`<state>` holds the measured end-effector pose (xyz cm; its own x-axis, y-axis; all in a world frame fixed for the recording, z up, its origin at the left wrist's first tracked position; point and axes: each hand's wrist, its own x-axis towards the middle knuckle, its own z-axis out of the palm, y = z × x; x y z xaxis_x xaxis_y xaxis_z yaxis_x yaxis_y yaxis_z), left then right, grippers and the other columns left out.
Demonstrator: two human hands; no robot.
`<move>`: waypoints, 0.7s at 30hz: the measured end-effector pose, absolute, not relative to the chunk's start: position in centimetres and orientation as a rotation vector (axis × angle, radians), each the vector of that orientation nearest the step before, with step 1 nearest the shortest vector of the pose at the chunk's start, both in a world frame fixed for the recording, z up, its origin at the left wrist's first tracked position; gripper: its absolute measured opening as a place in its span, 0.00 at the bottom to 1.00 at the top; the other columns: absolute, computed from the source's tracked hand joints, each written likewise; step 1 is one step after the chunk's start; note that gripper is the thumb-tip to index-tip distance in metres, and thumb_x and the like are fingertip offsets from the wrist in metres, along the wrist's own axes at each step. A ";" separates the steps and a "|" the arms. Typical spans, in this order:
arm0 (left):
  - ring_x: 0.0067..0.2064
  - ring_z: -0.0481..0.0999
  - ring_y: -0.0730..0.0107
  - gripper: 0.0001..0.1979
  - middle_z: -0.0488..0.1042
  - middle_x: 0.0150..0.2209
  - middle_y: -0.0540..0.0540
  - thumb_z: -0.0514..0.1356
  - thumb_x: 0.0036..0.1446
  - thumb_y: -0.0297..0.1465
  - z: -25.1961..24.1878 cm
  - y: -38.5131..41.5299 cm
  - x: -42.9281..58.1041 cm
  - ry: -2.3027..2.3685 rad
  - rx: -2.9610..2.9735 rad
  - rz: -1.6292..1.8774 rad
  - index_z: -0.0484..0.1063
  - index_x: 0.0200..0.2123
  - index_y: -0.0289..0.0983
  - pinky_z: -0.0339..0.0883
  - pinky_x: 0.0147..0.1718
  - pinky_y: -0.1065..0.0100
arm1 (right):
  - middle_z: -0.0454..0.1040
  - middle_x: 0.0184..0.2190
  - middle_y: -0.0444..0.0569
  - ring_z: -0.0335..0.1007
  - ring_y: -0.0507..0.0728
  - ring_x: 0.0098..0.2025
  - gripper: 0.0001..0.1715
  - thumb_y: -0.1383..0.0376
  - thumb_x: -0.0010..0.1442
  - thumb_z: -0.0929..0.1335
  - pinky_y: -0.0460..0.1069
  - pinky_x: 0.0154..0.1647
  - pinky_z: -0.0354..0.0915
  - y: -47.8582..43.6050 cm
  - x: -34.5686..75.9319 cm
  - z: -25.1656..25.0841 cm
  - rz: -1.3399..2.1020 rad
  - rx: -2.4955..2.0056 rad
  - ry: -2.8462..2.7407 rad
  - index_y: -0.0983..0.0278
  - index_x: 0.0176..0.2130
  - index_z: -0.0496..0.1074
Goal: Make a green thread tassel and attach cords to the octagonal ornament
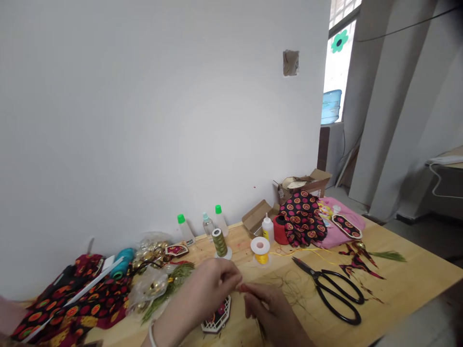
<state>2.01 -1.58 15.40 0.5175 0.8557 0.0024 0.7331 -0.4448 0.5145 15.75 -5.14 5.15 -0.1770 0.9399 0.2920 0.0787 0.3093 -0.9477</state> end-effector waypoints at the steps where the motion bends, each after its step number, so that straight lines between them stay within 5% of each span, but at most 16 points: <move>1: 0.28 0.71 0.68 0.15 0.75 0.25 0.47 0.51 0.51 0.37 14.8 -1.5 1.6 1.325 2.209 0.513 0.74 0.27 0.35 0.61 0.28 0.71 | 0.61 0.16 0.41 0.56 0.47 0.20 0.21 0.54 0.55 0.60 0.42 0.23 0.54 -5.2 15.8 4.8 1.178 -0.935 -1.441 0.67 0.27 0.70; 6: 0.39 0.72 0.61 0.20 0.75 0.37 0.41 0.59 0.42 0.42 9.7 -2.4 1.0 1.212 1.518 0.909 0.73 0.37 0.35 0.64 0.37 0.65 | 0.59 0.13 0.38 0.53 0.45 0.16 0.25 0.48 0.45 0.66 0.42 0.22 0.54 -5.5 15.5 3.5 1.676 -0.678 -1.000 0.69 0.28 0.69; 8: 0.36 0.73 0.61 0.22 0.76 0.36 0.40 0.62 0.37 0.42 7.9 -3.3 1.8 1.089 1.393 0.884 0.74 0.35 0.35 0.65 0.35 0.66 | 0.58 0.12 0.38 0.53 0.44 0.16 0.24 0.49 0.45 0.67 0.43 0.24 0.55 -5.7 15.2 3.4 1.768 -0.569 -0.956 0.69 0.21 0.67; 10: 0.26 0.73 0.66 0.23 0.76 0.24 0.43 0.62 0.38 0.43 7.1 -4.1 2.6 1.024 1.323 0.794 0.74 0.35 0.33 0.65 0.25 0.69 | 0.58 0.12 0.38 0.52 0.44 0.16 0.24 0.50 0.45 0.67 0.43 0.24 0.56 -5.8 15.0 3.5 1.846 -0.517 -0.916 0.68 0.18 0.64; 15: 0.16 0.68 0.72 0.19 0.70 0.12 0.48 0.61 0.42 0.39 7.6 -4.7 3.8 1.007 1.208 0.782 0.75 0.34 0.31 0.60 0.17 0.73 | 0.57 0.12 0.37 0.50 0.43 0.15 0.23 0.50 0.45 0.67 0.41 0.22 0.54 -5.9 15.2 3.4 1.879 -0.477 -0.901 0.68 0.23 0.65; 21: 0.26 0.73 0.69 0.14 0.76 0.23 0.42 0.65 0.37 0.37 5.8 -3.8 3.7 0.961 0.838 0.913 0.76 0.23 0.30 0.64 0.26 0.73 | 0.60 0.17 0.41 0.51 0.43 0.17 0.22 0.51 0.49 0.64 0.40 0.18 0.48 -6.1 15.2 3.5 1.707 -0.799 -1.294 0.69 0.23 0.64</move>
<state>3.68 -3.81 5.84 0.2880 0.9086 -0.3026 -0.2557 0.3775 0.8900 15.23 -6.10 3.49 -0.4536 0.8912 -0.0050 -0.2359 -0.1255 -0.9636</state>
